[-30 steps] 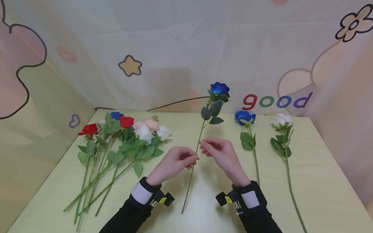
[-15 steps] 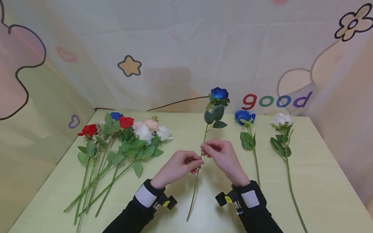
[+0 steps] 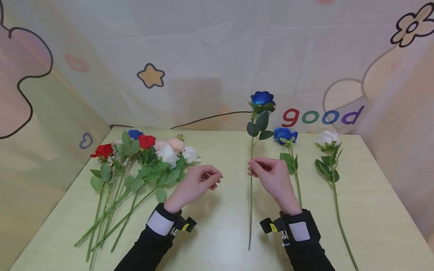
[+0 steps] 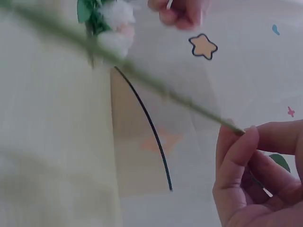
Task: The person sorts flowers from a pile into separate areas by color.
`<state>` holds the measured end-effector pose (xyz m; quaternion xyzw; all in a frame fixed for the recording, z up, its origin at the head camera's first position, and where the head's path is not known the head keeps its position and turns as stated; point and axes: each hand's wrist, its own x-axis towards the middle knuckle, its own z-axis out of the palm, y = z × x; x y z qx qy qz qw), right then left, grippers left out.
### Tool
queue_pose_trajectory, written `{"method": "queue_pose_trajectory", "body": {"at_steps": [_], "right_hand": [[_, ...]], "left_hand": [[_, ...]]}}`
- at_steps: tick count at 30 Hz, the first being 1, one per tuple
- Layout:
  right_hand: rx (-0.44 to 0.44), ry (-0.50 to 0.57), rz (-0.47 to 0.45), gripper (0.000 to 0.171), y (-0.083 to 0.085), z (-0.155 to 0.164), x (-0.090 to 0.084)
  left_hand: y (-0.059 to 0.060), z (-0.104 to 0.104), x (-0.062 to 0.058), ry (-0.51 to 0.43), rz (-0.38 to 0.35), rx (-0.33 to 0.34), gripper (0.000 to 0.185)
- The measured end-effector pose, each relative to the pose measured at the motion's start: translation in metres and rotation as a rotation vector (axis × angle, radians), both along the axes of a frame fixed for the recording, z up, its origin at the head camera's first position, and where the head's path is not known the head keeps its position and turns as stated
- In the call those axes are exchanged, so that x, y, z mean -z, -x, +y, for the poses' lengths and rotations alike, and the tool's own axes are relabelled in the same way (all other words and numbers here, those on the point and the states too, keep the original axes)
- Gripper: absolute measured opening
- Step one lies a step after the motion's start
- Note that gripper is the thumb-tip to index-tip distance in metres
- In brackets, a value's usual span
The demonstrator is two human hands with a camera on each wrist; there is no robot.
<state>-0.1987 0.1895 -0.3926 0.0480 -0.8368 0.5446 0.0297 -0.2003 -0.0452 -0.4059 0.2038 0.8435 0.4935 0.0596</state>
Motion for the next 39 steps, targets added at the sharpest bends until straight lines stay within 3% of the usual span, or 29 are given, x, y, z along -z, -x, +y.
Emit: {"method": "queue_pose_trajectory", "body": {"at_steps": [6,11,16,21,26,34,39], "right_hand": [[0.104,-0.226,0.147,0.028,0.001,0.018,-0.002],[0.2,-0.395,0.206,0.026,0.001,0.028,-0.003],[0.261,-0.492,0.225,0.023,0.003,0.036,0.001],[0.245,-0.558,0.246,0.02,0.007,0.042,0.011],[0.21,-0.603,0.17,0.021,0.01,0.049,0.02],[0.142,-0.632,-0.051,0.02,0.011,0.056,0.029],[0.12,-0.628,-0.093,0.019,0.011,0.055,0.03]], "left_hand": [[0.003,-0.009,-0.004,-0.004,0.028,-0.037,0.018],[0.003,-0.01,-0.006,0.023,0.058,-0.039,0.018],[0.004,-0.01,-0.004,0.043,0.063,-0.043,0.018],[0.004,-0.01,-0.003,0.042,0.061,-0.05,0.017],[0.004,-0.011,-0.004,0.046,0.075,-0.044,0.017],[0.004,-0.011,-0.004,0.062,0.077,-0.047,0.017],[0.003,-0.011,-0.005,0.065,0.071,-0.046,0.017]]}}
